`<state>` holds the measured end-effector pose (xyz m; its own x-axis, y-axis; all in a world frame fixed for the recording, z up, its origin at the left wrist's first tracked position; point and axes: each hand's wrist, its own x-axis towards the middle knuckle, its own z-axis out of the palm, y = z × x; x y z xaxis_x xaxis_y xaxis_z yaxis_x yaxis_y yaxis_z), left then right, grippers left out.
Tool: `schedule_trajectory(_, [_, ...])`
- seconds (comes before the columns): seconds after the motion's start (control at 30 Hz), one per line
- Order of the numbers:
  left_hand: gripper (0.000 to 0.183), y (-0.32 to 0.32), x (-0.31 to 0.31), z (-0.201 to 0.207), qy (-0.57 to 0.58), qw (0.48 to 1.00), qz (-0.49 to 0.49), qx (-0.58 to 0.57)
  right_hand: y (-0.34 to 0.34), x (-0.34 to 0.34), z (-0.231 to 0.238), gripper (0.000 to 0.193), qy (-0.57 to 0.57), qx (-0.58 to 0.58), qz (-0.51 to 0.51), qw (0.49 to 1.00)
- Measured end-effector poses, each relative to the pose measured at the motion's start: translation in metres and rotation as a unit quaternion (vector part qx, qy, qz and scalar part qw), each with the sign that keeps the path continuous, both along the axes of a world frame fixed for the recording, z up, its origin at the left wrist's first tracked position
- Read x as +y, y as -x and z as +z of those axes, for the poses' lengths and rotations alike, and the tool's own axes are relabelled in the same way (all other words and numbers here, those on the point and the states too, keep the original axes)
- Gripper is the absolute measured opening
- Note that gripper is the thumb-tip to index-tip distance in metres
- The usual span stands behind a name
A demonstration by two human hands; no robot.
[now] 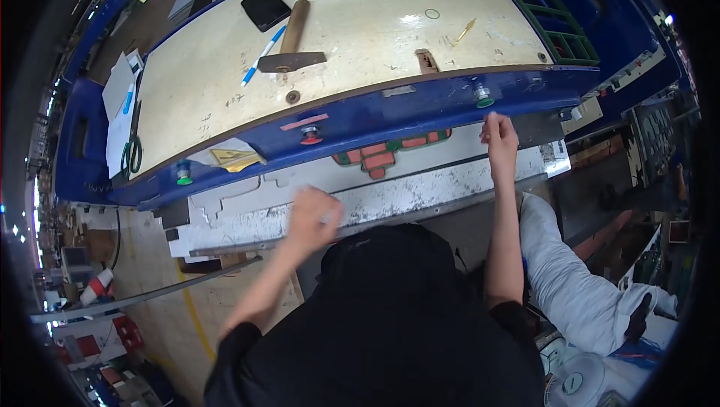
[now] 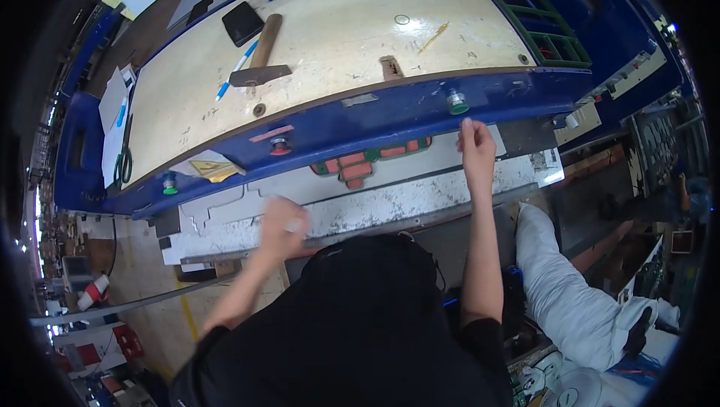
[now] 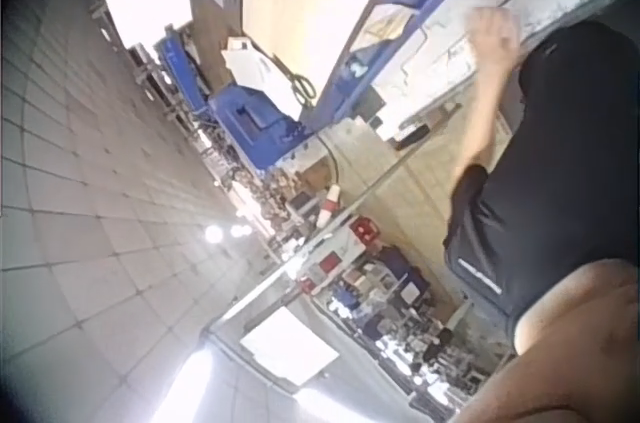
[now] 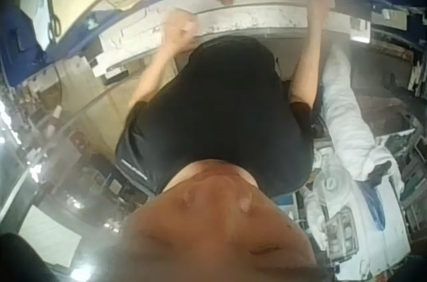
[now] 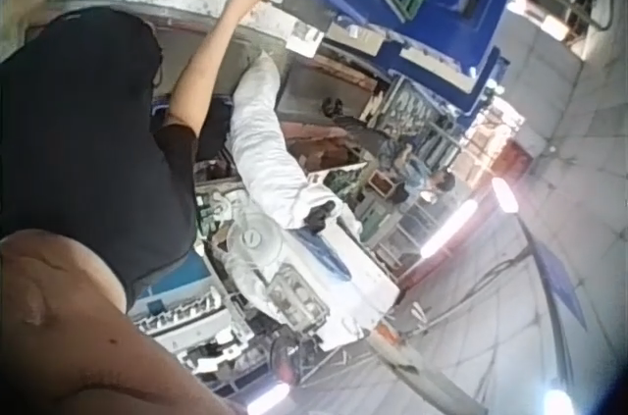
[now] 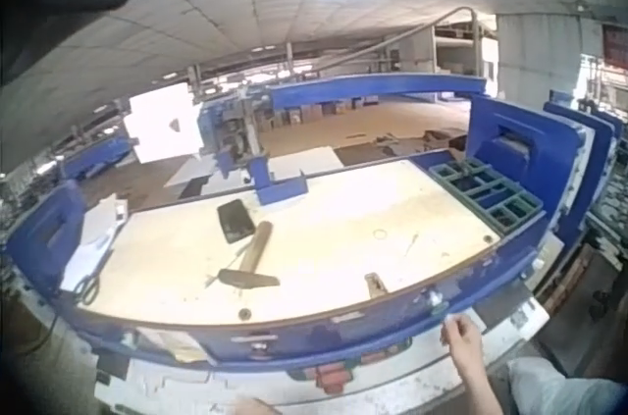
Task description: Using a die-cutting machine to cut shoe components from material sheets.
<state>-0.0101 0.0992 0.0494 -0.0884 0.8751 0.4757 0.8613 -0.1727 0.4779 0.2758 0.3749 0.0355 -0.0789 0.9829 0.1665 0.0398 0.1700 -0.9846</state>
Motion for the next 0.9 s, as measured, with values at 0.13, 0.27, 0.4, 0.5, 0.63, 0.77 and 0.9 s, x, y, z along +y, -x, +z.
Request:
schedule_trajectory(0.13, [0.032,-0.008,-0.05,-0.156,0.071,0.988,0.131,-0.037,0.016,0.036,-0.006,0.028,-0.056,-0.049,0.088,0.993])
schedule_trajectory(0.27, [0.051,0.011,-0.036,-0.165,0.087,0.983,0.155,-0.036,0.004,0.037,-0.002,0.038,-0.026,-0.062,0.084,0.994])
schedule_trajectory(0.4, [0.05,0.012,-0.043,-0.127,0.103,0.976,0.181,-0.054,0.018,0.001,-0.007,0.059,0.188,0.059,0.103,0.975])
schedule_trajectory(0.5, [0.05,0.018,-0.04,-0.124,0.151,0.974,0.161,-0.059,0.019,-0.008,-0.007,0.064,0.286,0.096,0.061,0.952])
schedule_trajectory(0.63, [0.051,0.007,-0.037,-0.111,0.153,0.972,0.166,-0.057,-0.007,-0.038,-0.052,0.041,0.036,-0.191,0.104,0.975])
schedule_trajectory(0.77, [0.043,0.005,-0.032,-0.101,0.166,0.966,0.193,-0.054,-0.005,-0.112,-0.081,0.033,-0.185,-0.432,0.144,0.871])
schedule_trajectory(0.9, [0.04,0.001,-0.032,-0.1,0.121,0.967,0.211,-0.076,0.01,-0.128,-0.079,0.042,-0.249,-0.372,0.129,0.885])
